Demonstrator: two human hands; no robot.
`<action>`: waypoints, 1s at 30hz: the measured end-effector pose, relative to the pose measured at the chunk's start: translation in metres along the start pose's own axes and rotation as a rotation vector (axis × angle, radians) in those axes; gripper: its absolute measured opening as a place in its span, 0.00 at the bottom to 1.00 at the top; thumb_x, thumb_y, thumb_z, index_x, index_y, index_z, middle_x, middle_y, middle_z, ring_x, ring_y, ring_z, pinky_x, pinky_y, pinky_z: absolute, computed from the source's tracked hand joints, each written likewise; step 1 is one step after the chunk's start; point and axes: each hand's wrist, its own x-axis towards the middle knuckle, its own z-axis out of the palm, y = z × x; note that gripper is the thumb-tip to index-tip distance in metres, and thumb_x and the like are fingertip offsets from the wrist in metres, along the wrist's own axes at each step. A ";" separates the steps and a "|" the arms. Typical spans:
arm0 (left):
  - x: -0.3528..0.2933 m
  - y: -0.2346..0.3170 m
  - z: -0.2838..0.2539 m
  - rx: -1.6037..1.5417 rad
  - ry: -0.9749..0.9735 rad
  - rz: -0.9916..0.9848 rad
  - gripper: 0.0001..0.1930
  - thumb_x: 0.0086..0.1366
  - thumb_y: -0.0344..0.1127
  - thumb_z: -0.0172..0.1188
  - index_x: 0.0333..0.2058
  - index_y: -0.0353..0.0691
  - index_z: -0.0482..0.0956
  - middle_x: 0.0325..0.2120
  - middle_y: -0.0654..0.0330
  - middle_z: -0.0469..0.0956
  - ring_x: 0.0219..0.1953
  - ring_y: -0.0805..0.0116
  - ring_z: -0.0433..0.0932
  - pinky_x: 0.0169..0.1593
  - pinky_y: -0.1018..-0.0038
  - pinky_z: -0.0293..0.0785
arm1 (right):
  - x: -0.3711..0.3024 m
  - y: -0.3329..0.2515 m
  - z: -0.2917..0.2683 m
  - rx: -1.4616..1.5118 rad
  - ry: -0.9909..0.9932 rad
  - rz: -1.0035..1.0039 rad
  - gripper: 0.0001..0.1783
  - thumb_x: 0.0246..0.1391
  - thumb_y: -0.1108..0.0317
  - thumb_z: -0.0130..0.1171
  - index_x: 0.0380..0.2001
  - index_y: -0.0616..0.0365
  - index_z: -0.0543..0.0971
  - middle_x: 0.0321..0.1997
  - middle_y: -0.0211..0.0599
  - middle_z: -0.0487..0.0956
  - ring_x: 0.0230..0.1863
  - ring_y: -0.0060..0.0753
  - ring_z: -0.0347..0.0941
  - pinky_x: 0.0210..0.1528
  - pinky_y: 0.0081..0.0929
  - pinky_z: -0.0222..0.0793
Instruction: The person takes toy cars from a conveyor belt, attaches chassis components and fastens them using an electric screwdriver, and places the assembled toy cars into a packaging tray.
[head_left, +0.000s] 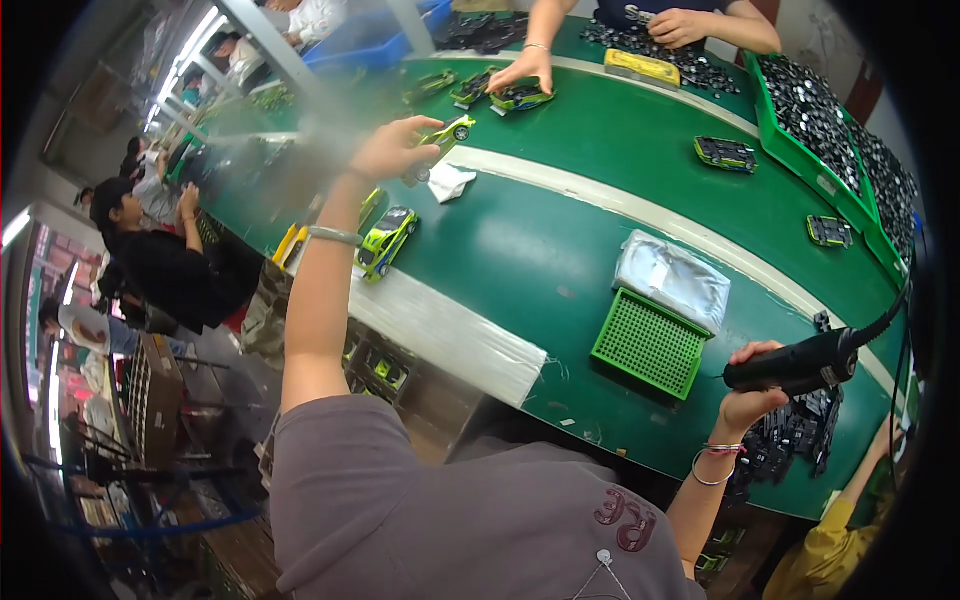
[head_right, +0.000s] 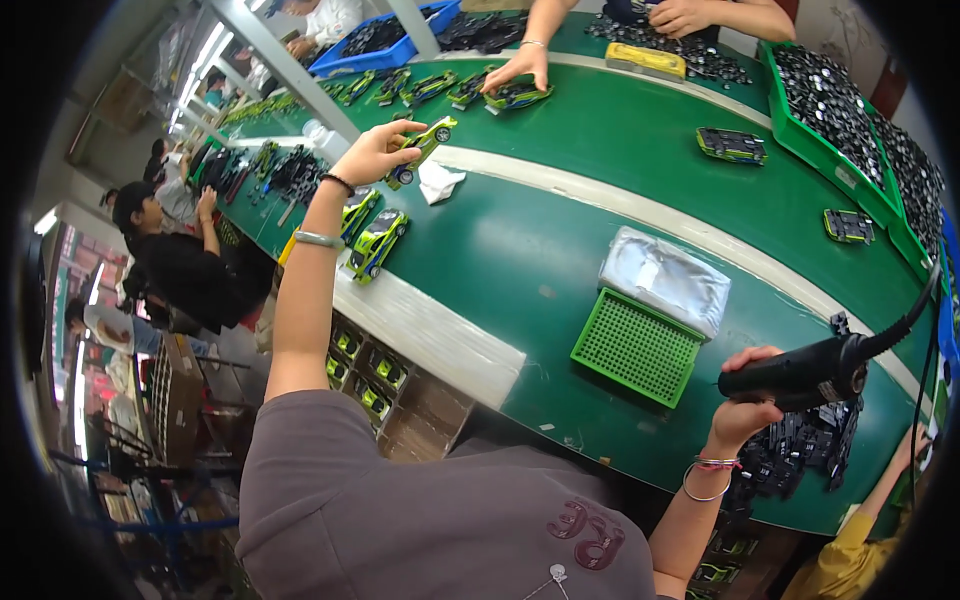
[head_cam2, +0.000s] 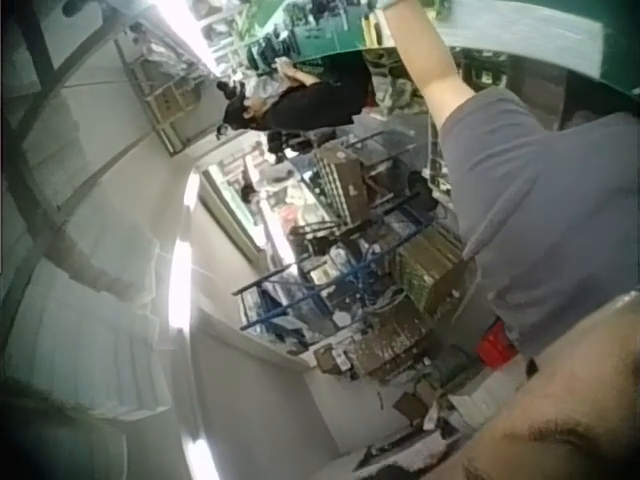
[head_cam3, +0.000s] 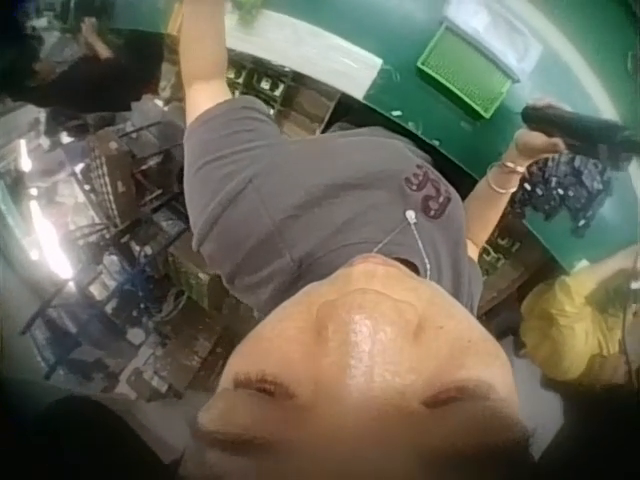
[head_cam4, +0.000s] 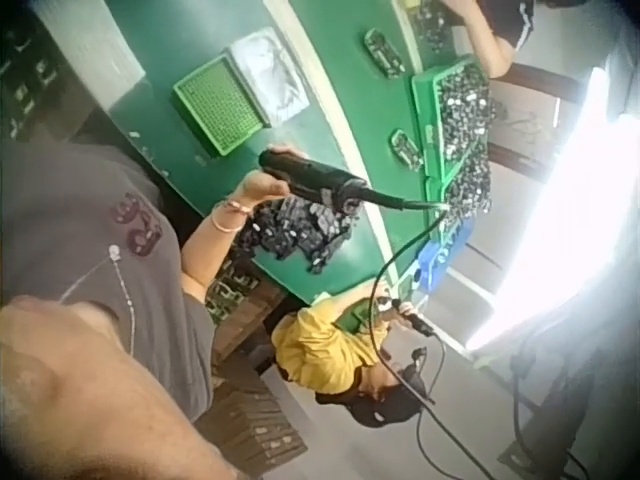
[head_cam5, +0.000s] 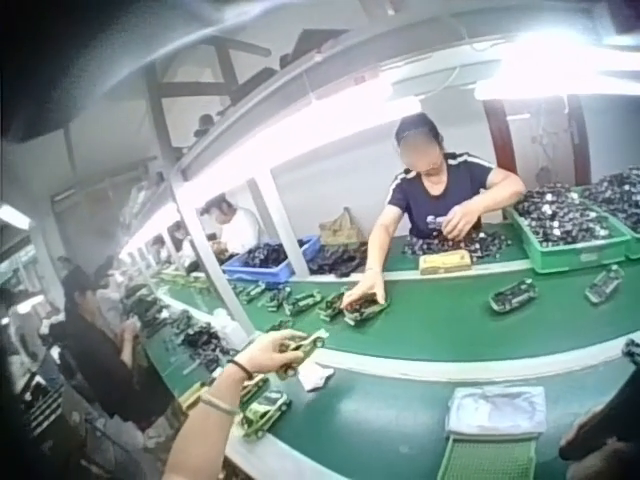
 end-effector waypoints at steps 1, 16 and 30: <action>-0.012 0.007 -0.001 -0.116 -0.076 -0.067 0.22 0.62 0.35 0.57 0.54 0.40 0.67 0.28 0.63 0.77 0.30 0.81 0.71 0.32 0.82 0.67 | -0.001 -0.001 -0.001 -0.006 0.017 -0.005 0.51 0.33 0.16 0.42 0.35 0.61 0.66 0.23 0.35 0.67 0.25 0.29 0.66 0.30 0.23 0.64; -0.105 -0.009 0.084 0.562 0.374 -0.186 0.19 0.50 0.38 0.66 0.41 0.41 0.74 0.32 0.48 0.78 0.37 0.48 0.76 0.40 0.59 0.71 | 0.000 -0.002 -0.001 -0.042 0.007 -0.008 0.51 0.33 0.17 0.43 0.35 0.61 0.67 0.24 0.35 0.67 0.26 0.28 0.66 0.31 0.23 0.64; -0.024 0.068 0.107 0.417 0.260 0.248 0.20 0.55 0.45 0.63 0.40 0.36 0.76 0.40 0.47 0.75 0.43 0.50 0.73 0.47 0.64 0.70 | -0.004 -0.005 0.006 0.029 0.051 -0.029 0.51 0.32 0.16 0.44 0.33 0.61 0.68 0.24 0.34 0.69 0.24 0.25 0.68 0.27 0.20 0.63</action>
